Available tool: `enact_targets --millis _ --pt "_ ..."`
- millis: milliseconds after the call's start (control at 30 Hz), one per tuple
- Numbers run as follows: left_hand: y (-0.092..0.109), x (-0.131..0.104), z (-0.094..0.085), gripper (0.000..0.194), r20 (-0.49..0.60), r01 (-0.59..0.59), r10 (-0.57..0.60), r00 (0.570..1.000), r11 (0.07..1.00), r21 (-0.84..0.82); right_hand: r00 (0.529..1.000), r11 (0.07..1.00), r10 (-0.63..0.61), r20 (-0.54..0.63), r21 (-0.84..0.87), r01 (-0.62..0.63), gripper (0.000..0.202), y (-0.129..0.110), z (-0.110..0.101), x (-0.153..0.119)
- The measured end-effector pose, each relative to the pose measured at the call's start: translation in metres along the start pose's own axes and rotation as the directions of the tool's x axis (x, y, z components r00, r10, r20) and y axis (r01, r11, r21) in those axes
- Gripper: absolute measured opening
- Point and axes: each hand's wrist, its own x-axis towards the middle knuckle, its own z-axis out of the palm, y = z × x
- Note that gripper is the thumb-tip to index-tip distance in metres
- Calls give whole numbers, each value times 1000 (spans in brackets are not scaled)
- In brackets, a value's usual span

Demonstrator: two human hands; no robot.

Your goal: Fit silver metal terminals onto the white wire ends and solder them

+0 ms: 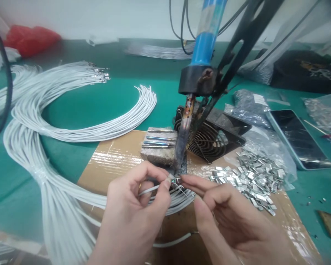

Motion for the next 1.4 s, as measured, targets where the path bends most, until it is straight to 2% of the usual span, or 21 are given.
enact_targets --millis 67,133,267,400,467,700,833,1000,1300,1400 --pt "3 2 3 18 -40 16 -17 999 1000 -22 998 999 18 54 27 -19 25 0 -2 5" --pt "4 4 5 17 -40 10 -11 999 999 -43 994 998 -28 109 58 22 23 0 -3 9" --pt "1 5 5 11 -21 -36 35 999 996 -76 996 996 -34 88 89 26 26 -1 -2 14" --pt "3 3 7 11 -72 16 -25 997 991 -131 991 993 -83 109 94 73 26 0 -3 18" --pt "3 4 7 11 -85 -8 -4 996 991 -137 982 990 -115 148 100 101 25 1 -6 21" --pt "4 6 4 9 -26 -37 35 999 993 -115 985 991 -93 143 109 78 25 -1 -10 21" --pt "9 3 4 10 -78 17 -29 996 989 -148 986 993 -91 141 88 79 25 -2 -7 21" --pt "9 7 5 10 -74 -52 44 996 992 -112 981 991 -122 149 80 111 27 3 -5 20" --pt "9 7 6 10 -87 -63 54 995 992 -110 982 990 -113 152 103 98 26 1 -9 18" --pt "7 7 8 10 -98 -91 81 992 990 -107 989 991 -72 127 123 56 25 0 -6 18"
